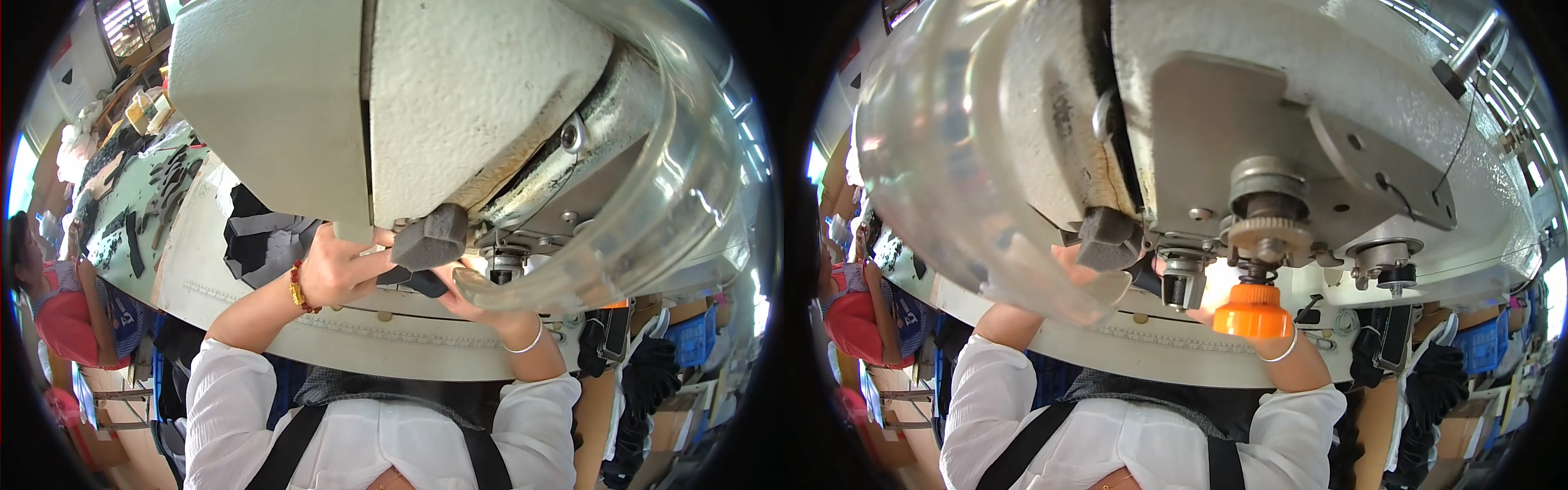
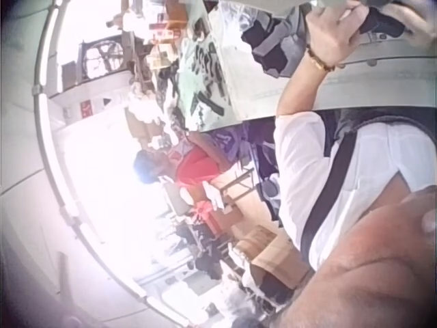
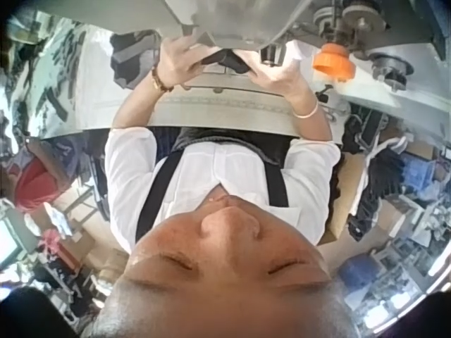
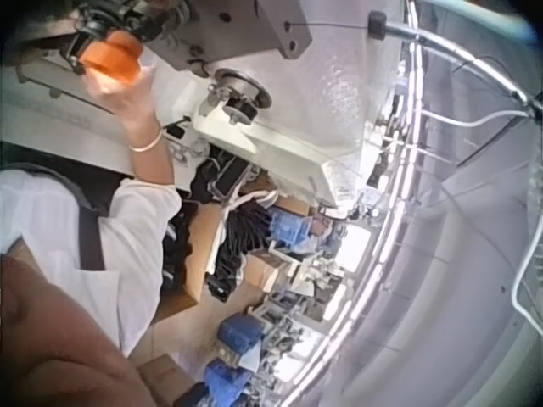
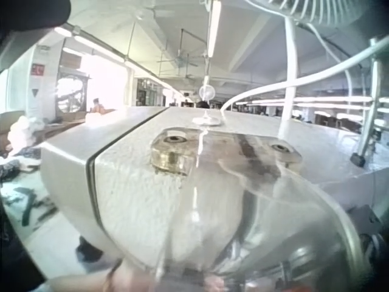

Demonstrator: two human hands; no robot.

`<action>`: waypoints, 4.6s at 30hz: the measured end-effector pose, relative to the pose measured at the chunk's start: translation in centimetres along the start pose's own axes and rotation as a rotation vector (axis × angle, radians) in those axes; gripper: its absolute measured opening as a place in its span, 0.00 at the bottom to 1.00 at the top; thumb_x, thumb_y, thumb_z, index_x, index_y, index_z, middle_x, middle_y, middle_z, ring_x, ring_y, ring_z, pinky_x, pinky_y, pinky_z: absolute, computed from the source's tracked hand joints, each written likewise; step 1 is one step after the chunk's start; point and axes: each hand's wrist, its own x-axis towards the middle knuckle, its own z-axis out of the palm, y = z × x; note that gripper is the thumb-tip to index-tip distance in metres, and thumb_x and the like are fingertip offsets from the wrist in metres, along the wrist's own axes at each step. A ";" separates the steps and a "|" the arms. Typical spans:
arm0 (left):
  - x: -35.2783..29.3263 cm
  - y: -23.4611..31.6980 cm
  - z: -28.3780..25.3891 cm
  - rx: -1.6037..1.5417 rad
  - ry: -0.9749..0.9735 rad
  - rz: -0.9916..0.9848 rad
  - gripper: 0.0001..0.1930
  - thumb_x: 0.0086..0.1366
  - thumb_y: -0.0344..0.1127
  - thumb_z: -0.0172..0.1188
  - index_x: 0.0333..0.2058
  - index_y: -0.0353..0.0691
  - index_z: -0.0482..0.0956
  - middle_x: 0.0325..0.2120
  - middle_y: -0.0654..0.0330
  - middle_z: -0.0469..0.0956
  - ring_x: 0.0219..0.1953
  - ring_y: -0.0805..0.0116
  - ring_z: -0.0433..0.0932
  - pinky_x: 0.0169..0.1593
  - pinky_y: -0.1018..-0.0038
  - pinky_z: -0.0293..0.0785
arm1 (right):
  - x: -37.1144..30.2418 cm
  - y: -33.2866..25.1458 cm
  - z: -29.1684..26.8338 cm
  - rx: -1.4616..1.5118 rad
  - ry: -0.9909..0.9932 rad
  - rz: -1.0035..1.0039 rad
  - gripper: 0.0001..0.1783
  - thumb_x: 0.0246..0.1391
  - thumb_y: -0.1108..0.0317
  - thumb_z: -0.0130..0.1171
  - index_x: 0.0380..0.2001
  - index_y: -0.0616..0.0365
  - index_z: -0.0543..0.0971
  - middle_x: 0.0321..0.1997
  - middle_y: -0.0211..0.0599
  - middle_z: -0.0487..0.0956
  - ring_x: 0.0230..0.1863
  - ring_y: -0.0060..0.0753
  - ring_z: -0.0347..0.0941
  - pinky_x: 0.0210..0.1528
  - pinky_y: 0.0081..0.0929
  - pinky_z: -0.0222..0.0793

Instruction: Stitching components of a shoe upper using an industrial sewing machine.

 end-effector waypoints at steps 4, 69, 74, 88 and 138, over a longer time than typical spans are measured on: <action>0.6 0.0 -0.5 0.019 -0.027 0.045 0.19 0.35 0.25 0.66 0.33 0.45 0.86 0.37 0.65 0.83 0.38 0.60 0.80 0.36 0.66 0.74 | 1.1 -0.9 0.0 0.240 0.158 0.063 0.12 0.49 0.73 0.64 0.39 0.59 0.83 0.44 0.39 0.85 0.46 0.38 0.84 0.48 0.38 0.82; 2.2 2.8 -1.3 0.008 -0.077 0.134 0.11 0.47 0.27 0.65 0.32 0.36 0.80 0.29 0.62 0.78 0.29 0.69 0.79 0.26 0.77 0.77 | -3.8 -1.5 1.1 0.280 0.163 0.489 0.04 0.45 0.75 0.64 0.27 0.55 0.81 0.29 0.34 0.81 0.28 0.34 0.80 0.29 0.32 0.77; 2.1 1.9 -1.4 0.104 -0.034 0.193 0.11 0.47 0.29 0.66 0.32 0.37 0.81 0.29 0.60 0.78 0.29 0.70 0.79 0.25 0.77 0.76 | -4.0 -1.6 1.3 0.276 0.153 0.501 0.03 0.46 0.75 0.64 0.26 0.55 0.81 0.28 0.34 0.81 0.27 0.34 0.79 0.29 0.32 0.77; -4.1 -0.5 3.0 -0.045 -0.046 -0.042 0.13 0.33 0.28 0.69 0.24 0.38 0.81 0.32 0.54 0.80 0.35 0.56 0.80 0.30 0.64 0.76 | -3.2 -2.6 7.7 0.176 0.088 0.511 0.03 0.46 0.74 0.64 0.24 0.53 0.80 0.27 0.33 0.80 0.26 0.34 0.79 0.28 0.32 0.75; 1.4 2.1 -1.2 0.100 0.038 -0.069 0.10 0.51 0.24 0.71 0.33 0.42 0.84 0.30 0.62 0.83 0.29 0.65 0.83 0.31 0.73 0.78 | 2.2 0.7 -6.6 -0.202 0.116 0.682 0.15 0.37 0.79 0.65 0.33 0.57 0.83 0.32 0.41 0.77 0.38 0.44 0.75 0.40 0.38 0.69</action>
